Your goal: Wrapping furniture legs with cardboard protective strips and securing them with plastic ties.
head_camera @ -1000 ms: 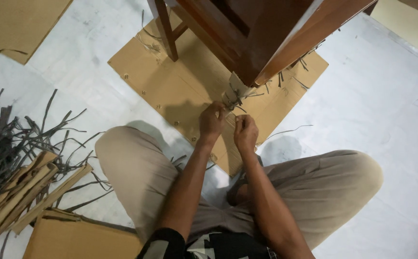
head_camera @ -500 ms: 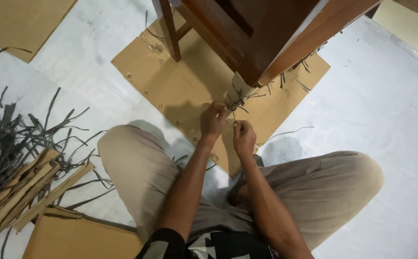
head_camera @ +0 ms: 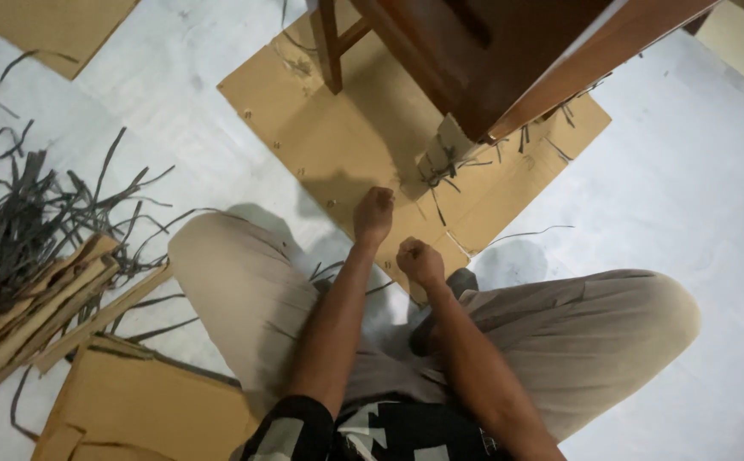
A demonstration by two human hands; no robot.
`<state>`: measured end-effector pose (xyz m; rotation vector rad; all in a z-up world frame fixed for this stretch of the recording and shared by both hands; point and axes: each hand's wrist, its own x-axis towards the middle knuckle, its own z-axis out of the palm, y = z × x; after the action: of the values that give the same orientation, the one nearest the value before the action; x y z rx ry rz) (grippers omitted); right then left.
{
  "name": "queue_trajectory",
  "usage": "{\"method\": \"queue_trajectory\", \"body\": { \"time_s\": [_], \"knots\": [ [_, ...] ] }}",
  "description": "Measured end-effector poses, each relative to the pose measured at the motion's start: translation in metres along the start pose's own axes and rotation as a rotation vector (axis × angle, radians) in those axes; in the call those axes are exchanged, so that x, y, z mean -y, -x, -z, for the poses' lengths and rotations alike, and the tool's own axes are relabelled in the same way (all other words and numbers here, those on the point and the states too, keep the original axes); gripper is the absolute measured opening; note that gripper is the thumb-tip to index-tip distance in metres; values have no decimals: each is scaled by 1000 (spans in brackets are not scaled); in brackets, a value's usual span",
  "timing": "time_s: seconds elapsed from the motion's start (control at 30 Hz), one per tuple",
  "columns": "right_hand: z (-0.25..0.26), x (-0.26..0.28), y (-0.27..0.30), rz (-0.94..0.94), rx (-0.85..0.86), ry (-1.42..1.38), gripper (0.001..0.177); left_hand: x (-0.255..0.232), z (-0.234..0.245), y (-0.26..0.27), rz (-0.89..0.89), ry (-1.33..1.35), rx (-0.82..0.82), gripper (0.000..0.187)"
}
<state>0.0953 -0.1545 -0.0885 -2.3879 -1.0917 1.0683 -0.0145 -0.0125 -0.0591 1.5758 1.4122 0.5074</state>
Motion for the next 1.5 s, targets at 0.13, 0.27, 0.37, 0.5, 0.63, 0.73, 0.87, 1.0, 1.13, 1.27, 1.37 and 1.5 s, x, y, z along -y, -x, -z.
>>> {"method": "queue_trajectory", "body": {
  "time_s": [0.13,0.27,0.37,0.5,0.63,0.73,0.87,1.0,1.13,1.27,1.37,1.5],
  "knots": [
    [1,25,13,83,72,55,27,30,-3,-7,89,-51,41,32],
    [9,68,39,273,173,69,23,59,0,-7,171,-10,9,31],
    [-2,79,39,475,326,582,29,42,25,15,237,-6,-38,32],
    [-75,22,12,554,302,808,39,60,40,11,298,-65,-84,31],
    [-90,26,19,621,287,1017,39,67,63,23,297,22,-172,31],
    [-95,30,17,597,351,1087,32,80,72,30,303,82,-246,26],
    [-97,31,2,353,459,868,36,112,71,27,287,63,-348,18],
    [-60,57,-8,190,423,405,48,111,81,34,292,95,-430,17],
    [-34,66,-12,174,188,-285,30,106,82,36,306,130,-404,19],
    [-15,87,-4,136,88,-833,10,100,71,28,282,113,-166,31],
    [3,100,12,98,122,-1016,10,70,64,38,277,82,25,40],
    [16,90,20,116,130,-973,16,44,47,35,273,284,102,39]
  ]
}}
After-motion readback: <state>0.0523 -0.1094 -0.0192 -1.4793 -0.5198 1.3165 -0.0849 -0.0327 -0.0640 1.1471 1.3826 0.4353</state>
